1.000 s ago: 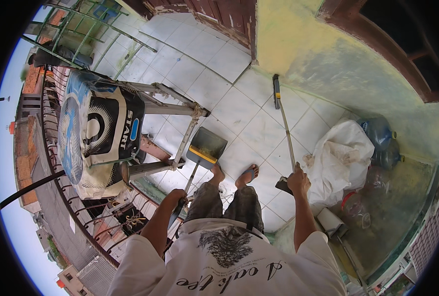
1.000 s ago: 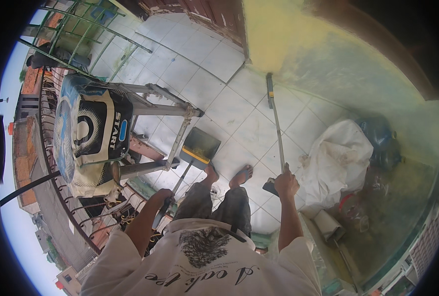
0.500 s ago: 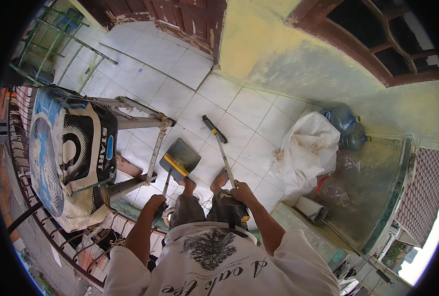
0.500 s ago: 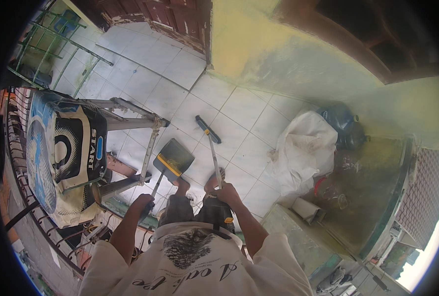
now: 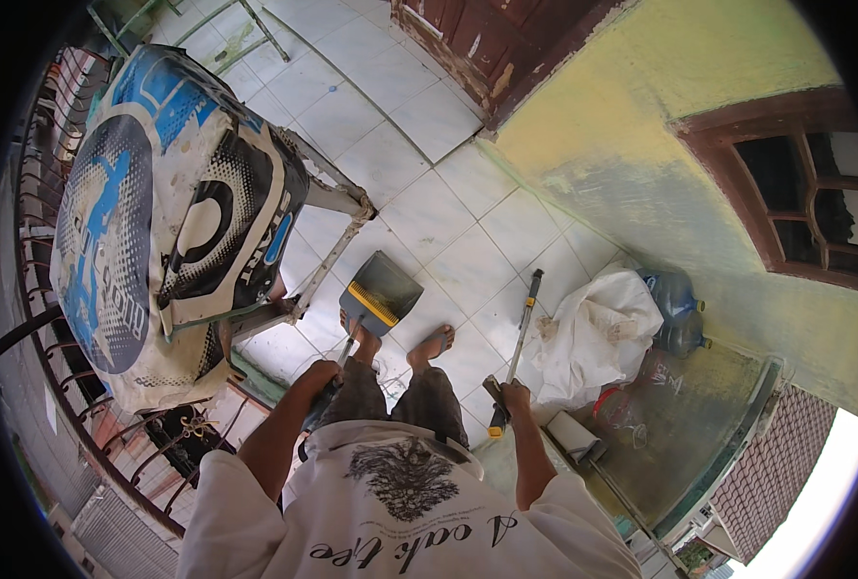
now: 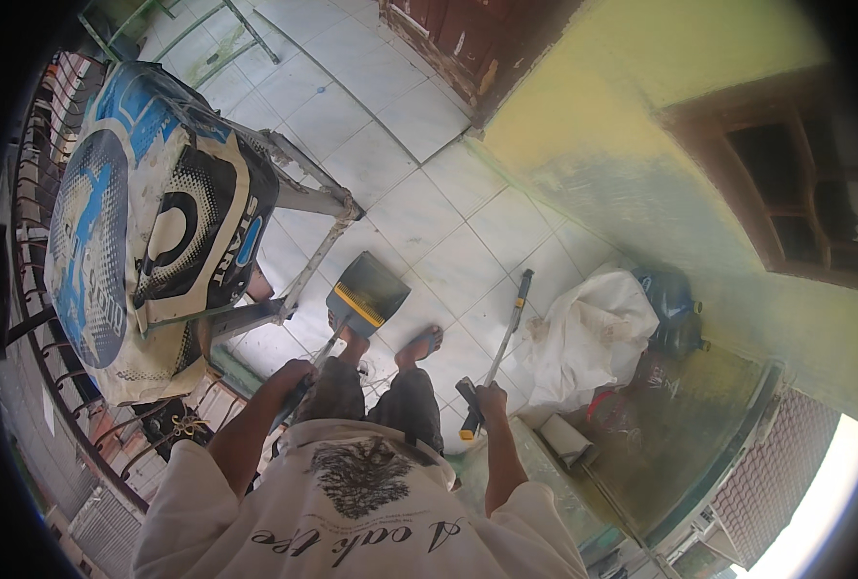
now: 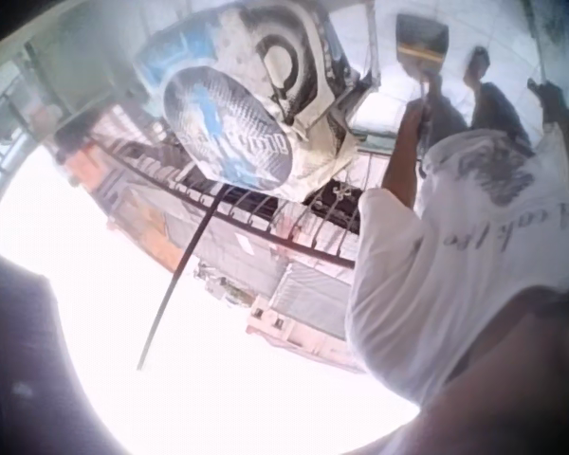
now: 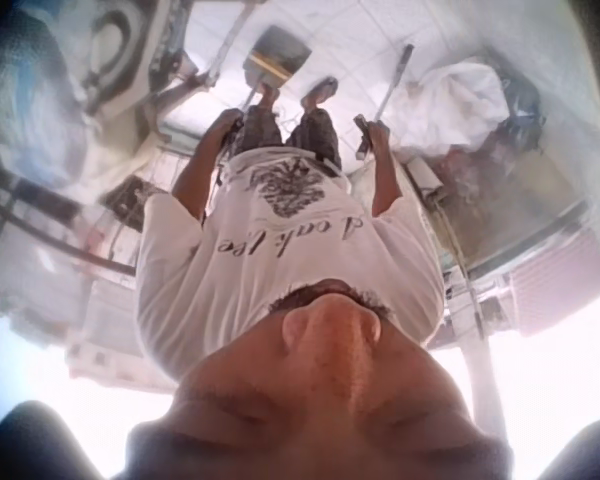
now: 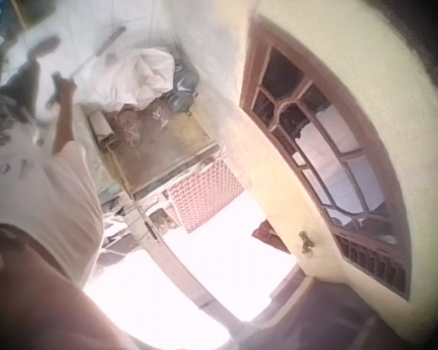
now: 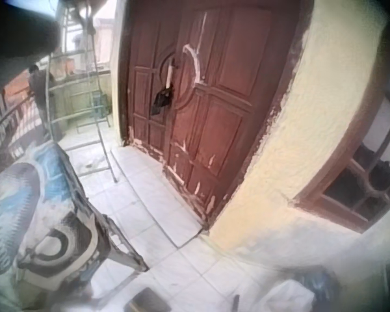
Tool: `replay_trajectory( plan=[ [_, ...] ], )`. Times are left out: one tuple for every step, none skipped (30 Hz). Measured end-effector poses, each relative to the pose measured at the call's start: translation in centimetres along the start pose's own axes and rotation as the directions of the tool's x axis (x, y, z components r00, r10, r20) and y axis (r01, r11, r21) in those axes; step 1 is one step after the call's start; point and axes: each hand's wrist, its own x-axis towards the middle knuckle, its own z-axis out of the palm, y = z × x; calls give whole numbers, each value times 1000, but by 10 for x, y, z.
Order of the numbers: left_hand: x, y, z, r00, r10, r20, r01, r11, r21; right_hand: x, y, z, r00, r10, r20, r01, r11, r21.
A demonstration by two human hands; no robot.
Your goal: The person sweeps a tiled balcony floor using a broom and dustpan, then scrapes a green residue with a putty knife and collects it into the dustpan. The person uses a broom, dustpan, and putty knife to clean the floor.
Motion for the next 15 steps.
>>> replay_trajectory(
  plan=[
    [-12,10,6,1000,5,15,-4,998,-60,35,29,14,996,-74,55,73,997,25],
    [-19,4,3,1000,-5,2,5,990,-143,33,4,33,989,-38,141,15,987,163],
    [-23,0,2,1000,-11,-1,10,975,-223,20,-19,54,975,1,220,-67,954,293],
    [-21,-4,6,1000,-9,30,18,955,-297,34,-1,71,957,-227,181,192,962,193],
    [-19,-12,8,999,-15,46,31,925,-378,38,1,83,899,-387,203,401,916,-30],
    [-15,-16,12,998,-17,54,36,934,-357,41,3,94,817,-535,216,575,780,-246],
    [-11,-25,13,999,-29,41,41,937,-346,22,-32,98,740,-601,301,655,544,-524],
    [-9,-34,16,999,-40,34,49,939,-341,-13,-79,95,746,-544,385,643,436,-630],
    [-4,-31,23,999,-38,26,44,955,-294,-3,-68,94,772,-530,350,634,608,-478],
    [-1,-29,29,999,-39,9,40,967,-253,4,-72,95,793,-513,328,603,741,-296],
    [2,-26,35,999,-42,7,42,971,-234,7,-70,82,714,-594,372,700,580,-416],
    [1,-26,39,999,-52,-9,48,972,-231,-9,-93,71,612,-665,429,771,380,-512],
    [-5,-11,44,999,-52,8,53,971,-232,4,-79,60,672,-625,398,739,536,-407],
    [-8,-3,54,998,-53,25,57,970,-236,22,-62,48,725,-576,377,683,670,-290],
    [-1,-15,59,999,-46,-12,43,983,-181,0,-92,39,826,-392,404,446,894,-45]
  ],
)
